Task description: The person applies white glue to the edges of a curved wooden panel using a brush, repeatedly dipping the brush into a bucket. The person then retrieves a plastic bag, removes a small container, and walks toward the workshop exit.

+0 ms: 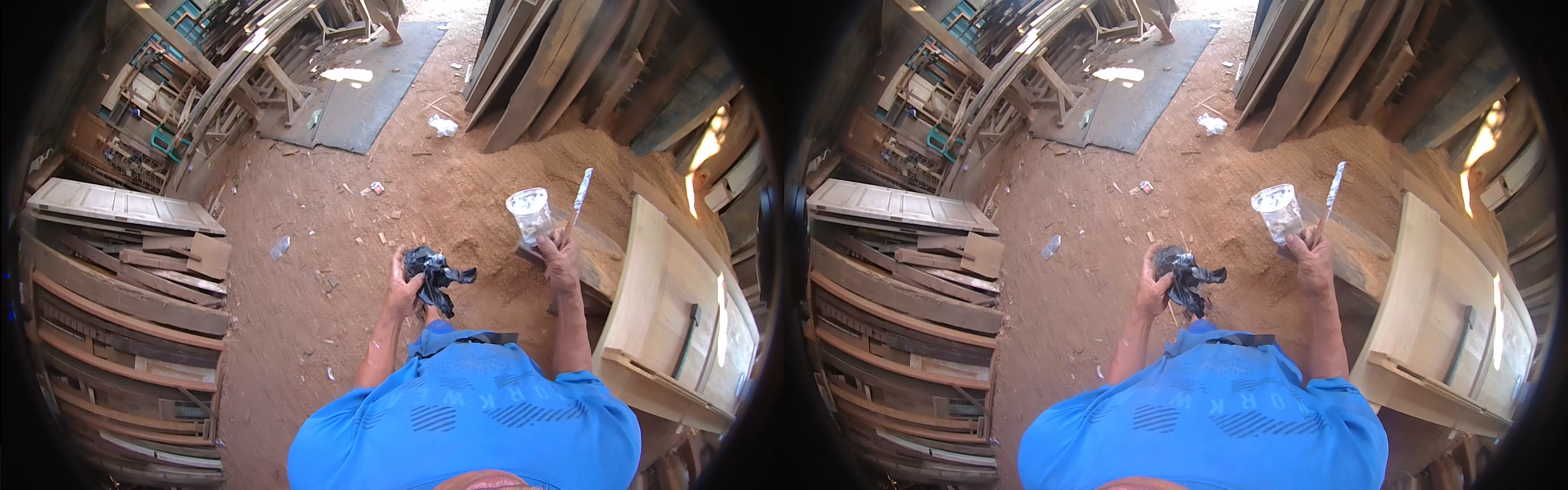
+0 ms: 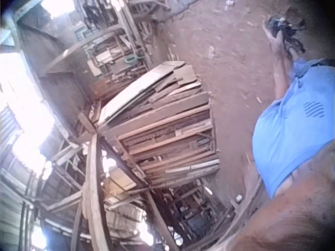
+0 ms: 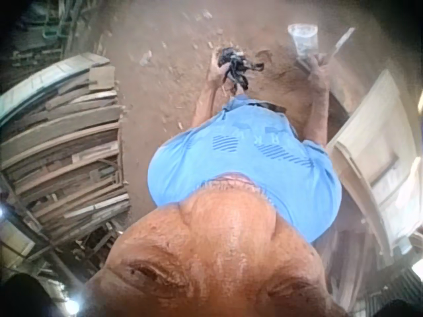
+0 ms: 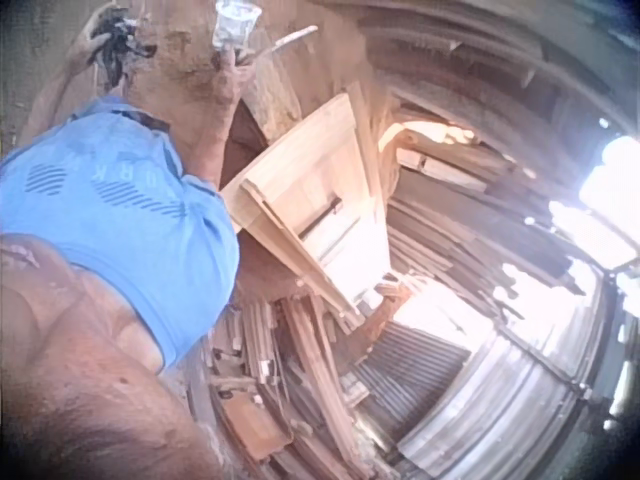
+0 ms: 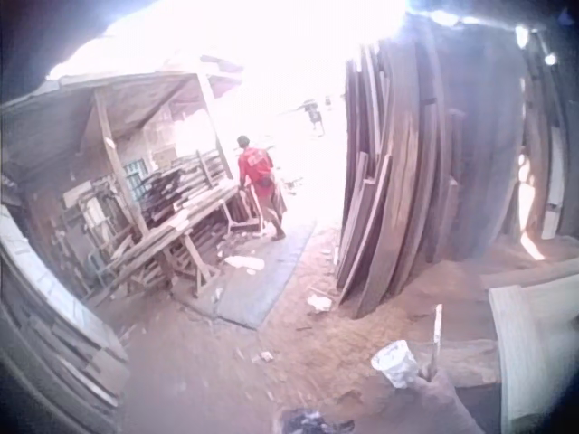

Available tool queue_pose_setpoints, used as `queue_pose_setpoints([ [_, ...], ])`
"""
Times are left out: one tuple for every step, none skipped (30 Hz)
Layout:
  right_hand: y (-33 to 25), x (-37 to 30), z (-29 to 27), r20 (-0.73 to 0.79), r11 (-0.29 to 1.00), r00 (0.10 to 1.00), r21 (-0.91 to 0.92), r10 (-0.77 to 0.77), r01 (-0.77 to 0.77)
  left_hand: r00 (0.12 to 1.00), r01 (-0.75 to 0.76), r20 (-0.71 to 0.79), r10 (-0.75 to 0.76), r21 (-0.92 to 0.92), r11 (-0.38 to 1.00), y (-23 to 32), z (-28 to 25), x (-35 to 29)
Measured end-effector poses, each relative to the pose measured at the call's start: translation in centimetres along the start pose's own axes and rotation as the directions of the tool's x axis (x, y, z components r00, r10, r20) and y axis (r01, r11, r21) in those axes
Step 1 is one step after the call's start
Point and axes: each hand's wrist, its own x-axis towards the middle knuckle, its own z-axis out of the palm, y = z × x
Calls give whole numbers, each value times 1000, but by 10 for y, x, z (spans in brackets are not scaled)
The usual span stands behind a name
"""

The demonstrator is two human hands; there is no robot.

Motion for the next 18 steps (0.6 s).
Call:
queue_pose_setpoints([
  [2,14,10,-13,1000,1000,-11,-16,15,1000,13,7,-14,39,999,0,-23,14],
  [3,27,21,14,997,998,32,-64,63,999,30,20,-32,83,996,5,-44,31],
  [12,43,29,-18,996,997,46,-75,75,998,45,32,-50,126,991,9,-65,49],
  [15,57,36,-46,996,996,41,-76,78,998,61,4,-62,163,985,13,-72,61],
  [19,71,45,-74,996,994,37,-77,80,998,67,-12,-67,287,956,23,-82,79],
  [24,84,57,-112,991,991,106,-66,78,997,74,-28,-69,406,911,34,-94,101],
  [24,97,68,-117,987,989,122,-90,104,997,78,-39,-68,525,848,48,-100,123],
  [25,111,78,-123,982,986,138,-114,131,998,58,-21,-56,576,815,61,-100,143],
  [24,125,87,-128,975,982,154,-139,158,1000,21,-18,-13,615,788,66,-110,165],
  [22,140,97,-141,982,981,115,-133,150,999,-11,-18,31,651,759,70,-120,186],
  [21,151,108,-136,979,982,134,-134,152,997,-44,-16,75,685,727,74,-128,204],
  [20,161,119,-131,976,982,153,-135,154,991,-69,-52,127,611,789,76,-136,216],
  [19,173,126,-127,974,982,162,-139,159,993,-28,-77,93,606,795,77,-140,231],
  [19,186,129,-126,975,981,149,-145,163,993,14,-102,60,601,799,80,-144,245],
  [19,200,131,-124,976,981,138,-150,167,991,55,-128,27,595,802,81,-147,258],
  [19,212,132,-127,978,980,123,-154,170,989,85,-148,8,612,786,78,-145,268],
  [22,226,135,-137,975,977,131,-161,179,985,114,-175,-2,636,763,78,-146,275],
  [24,240,138,-145,972,975,139,-168,188,981,116,-195,15,642,758,72,-149,281],
])
